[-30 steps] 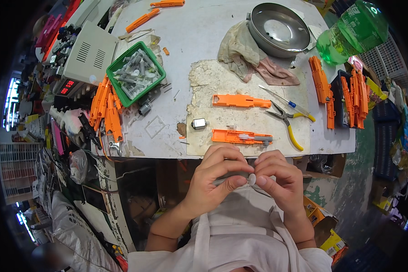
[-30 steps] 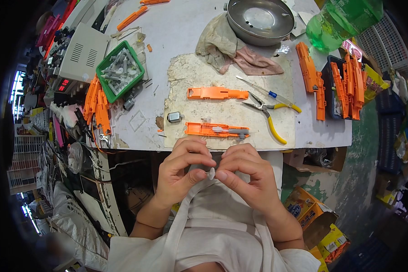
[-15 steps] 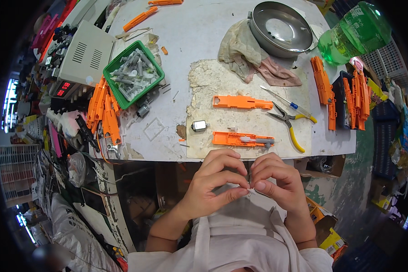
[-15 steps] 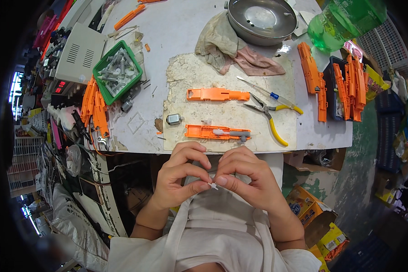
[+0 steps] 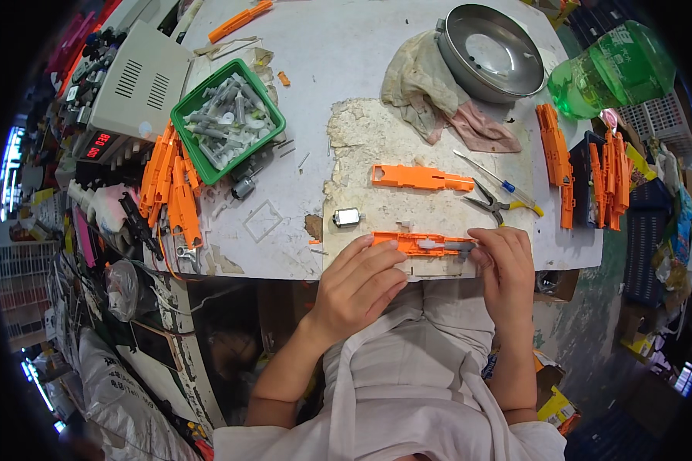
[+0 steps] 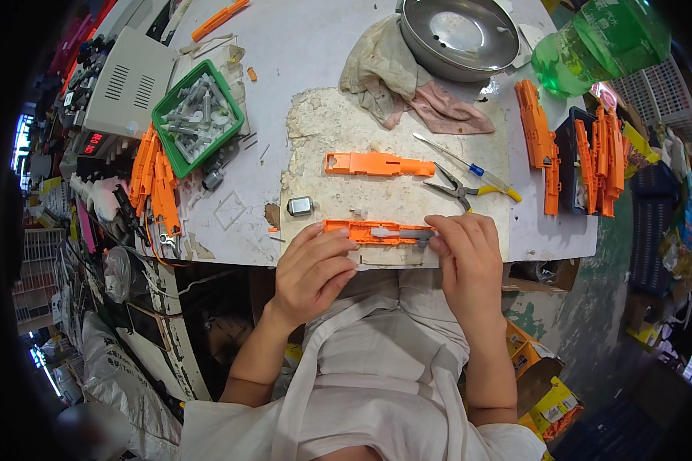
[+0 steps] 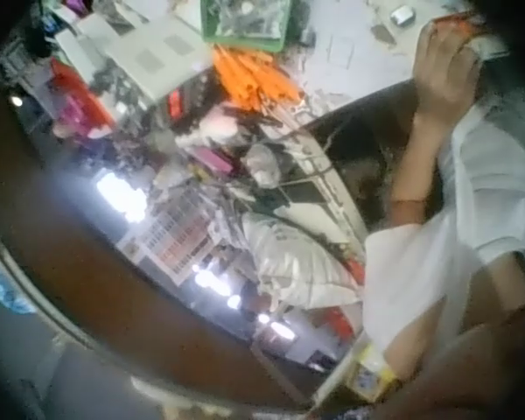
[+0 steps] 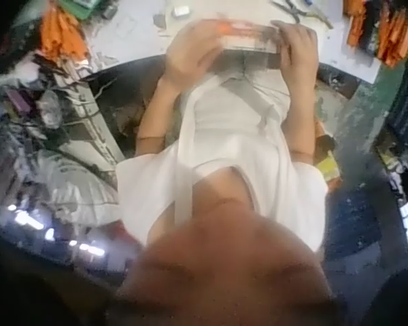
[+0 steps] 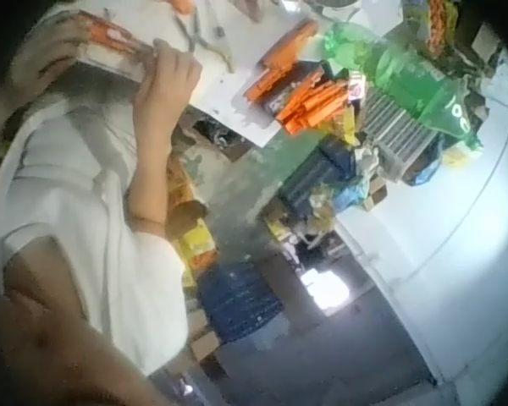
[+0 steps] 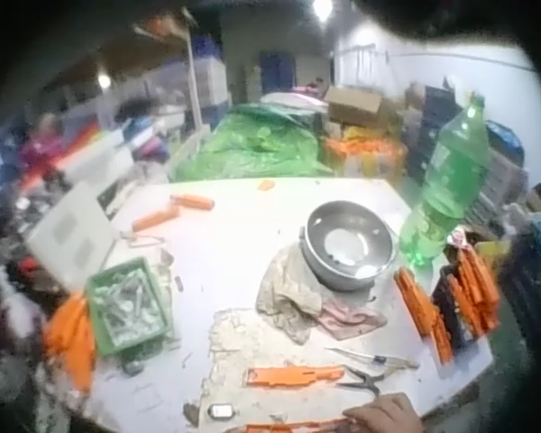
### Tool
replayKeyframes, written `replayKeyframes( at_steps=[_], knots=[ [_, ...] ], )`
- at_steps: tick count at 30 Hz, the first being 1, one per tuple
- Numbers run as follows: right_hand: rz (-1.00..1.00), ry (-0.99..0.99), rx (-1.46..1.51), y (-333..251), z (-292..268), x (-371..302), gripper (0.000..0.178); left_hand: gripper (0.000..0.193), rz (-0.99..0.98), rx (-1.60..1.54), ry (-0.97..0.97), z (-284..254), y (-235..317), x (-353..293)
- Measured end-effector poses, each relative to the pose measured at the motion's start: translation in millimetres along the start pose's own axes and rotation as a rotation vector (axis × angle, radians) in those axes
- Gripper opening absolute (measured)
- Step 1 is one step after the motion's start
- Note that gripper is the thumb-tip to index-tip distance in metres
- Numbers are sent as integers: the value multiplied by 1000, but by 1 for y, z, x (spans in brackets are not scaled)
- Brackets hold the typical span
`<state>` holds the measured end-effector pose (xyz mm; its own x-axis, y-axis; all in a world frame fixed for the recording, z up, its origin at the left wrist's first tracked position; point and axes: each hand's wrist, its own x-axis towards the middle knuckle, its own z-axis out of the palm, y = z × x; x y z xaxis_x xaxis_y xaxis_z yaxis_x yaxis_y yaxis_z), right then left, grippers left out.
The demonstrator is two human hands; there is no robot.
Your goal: The person assembles a plastic toy gun by combining plastic toy parts, springs, and screws into a toy gun housing at a workbench. The assembly is performed using pliers and a screwdriver.
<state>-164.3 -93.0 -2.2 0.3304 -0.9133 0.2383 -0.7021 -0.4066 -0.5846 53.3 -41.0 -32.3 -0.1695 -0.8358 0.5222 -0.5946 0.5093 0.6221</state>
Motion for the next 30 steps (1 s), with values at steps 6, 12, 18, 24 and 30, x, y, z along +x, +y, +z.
replayKeyframes(
  at_steps=[6,12,18,24,30],
  knots=[
    [58,16,89,4,-11,6,12,18,32,59,15,3,-3,-1],
    [113,102,124,9,-18,8,8,15,44,84,14,3,-4,-2],
    [196,224,205,18,-10,15,9,14,40,77,18,4,-4,-3],
    [78,191,-17,15,6,17,13,19,-15,25,62,-1,2,3],
    [-128,89,-28,-1,15,3,26,22,-32,144,16,-12,2,21]
  ],
)
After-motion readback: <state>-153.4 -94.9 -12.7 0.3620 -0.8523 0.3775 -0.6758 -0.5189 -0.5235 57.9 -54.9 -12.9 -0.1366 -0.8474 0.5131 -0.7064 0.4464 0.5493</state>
